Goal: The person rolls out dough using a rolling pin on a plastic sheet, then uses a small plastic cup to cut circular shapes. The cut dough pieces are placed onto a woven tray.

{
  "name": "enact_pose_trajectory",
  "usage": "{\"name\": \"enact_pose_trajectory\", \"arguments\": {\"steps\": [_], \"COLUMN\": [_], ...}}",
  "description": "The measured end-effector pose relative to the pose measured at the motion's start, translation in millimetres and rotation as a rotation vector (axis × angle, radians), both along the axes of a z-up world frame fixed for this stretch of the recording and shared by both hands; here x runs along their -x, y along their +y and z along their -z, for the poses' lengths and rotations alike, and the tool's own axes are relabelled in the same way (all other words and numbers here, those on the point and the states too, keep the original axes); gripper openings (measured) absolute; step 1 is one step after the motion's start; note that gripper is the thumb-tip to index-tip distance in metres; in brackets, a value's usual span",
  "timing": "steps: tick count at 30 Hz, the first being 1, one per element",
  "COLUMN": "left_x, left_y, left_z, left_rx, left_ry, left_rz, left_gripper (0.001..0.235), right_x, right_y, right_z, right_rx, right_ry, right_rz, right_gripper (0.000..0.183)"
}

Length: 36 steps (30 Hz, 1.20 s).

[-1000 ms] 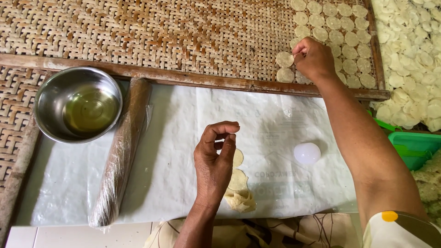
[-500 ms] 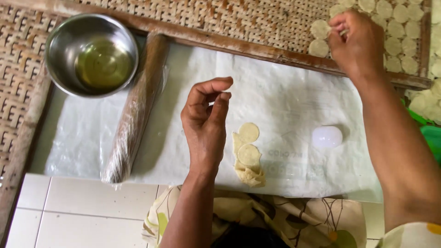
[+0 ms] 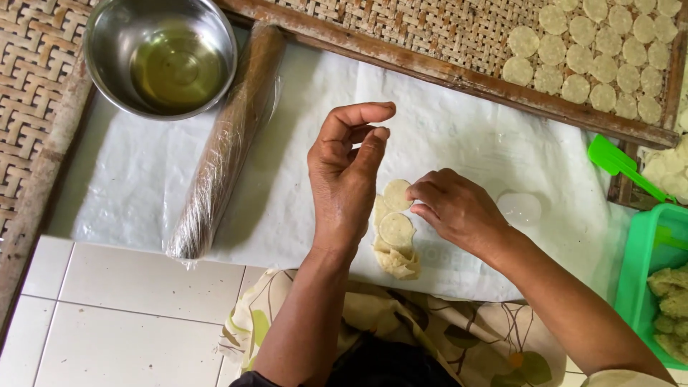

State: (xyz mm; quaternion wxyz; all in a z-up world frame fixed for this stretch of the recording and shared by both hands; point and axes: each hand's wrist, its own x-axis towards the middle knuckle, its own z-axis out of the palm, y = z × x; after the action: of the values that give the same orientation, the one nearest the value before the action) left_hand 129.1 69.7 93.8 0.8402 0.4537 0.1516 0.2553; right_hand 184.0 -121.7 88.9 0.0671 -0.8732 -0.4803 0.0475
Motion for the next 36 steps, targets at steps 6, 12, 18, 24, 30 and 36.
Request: {"name": "enact_pose_trajectory", "arguments": {"steps": [6,12,18,24,30,36], "left_x": [1,2,2,1,1,2], "left_y": [-2,-2,-3,-4,-5,-4], "left_z": [0,-2,1,1,2,0], "left_rx": [-0.012,-0.023,-0.021,-0.024,-0.024,-0.027], "left_ry": [0.03,0.051,0.049,0.051,0.048,0.051], "left_rz": [0.043,0.061,0.068,0.073,0.077,0.077], "left_gripper": [0.02,0.019,0.019,0.019,0.02,0.019], "right_x": [-8,-11,-14,-17,-19,-22], "right_y": [-3,-1,4,-3,-9,-10], "right_z": [19,20,15,12,12,30], "right_rx": [0.079,0.048,-0.025,-0.106,-0.008,-0.001], "right_ry": [-0.094,-0.145,-0.086,0.03,-0.102,-0.155], "right_rz": [-0.126,-0.187,-0.223,-0.162,-0.234,-0.272], "right_gripper": [0.015,0.012,0.005,0.018,0.014,0.011]}}
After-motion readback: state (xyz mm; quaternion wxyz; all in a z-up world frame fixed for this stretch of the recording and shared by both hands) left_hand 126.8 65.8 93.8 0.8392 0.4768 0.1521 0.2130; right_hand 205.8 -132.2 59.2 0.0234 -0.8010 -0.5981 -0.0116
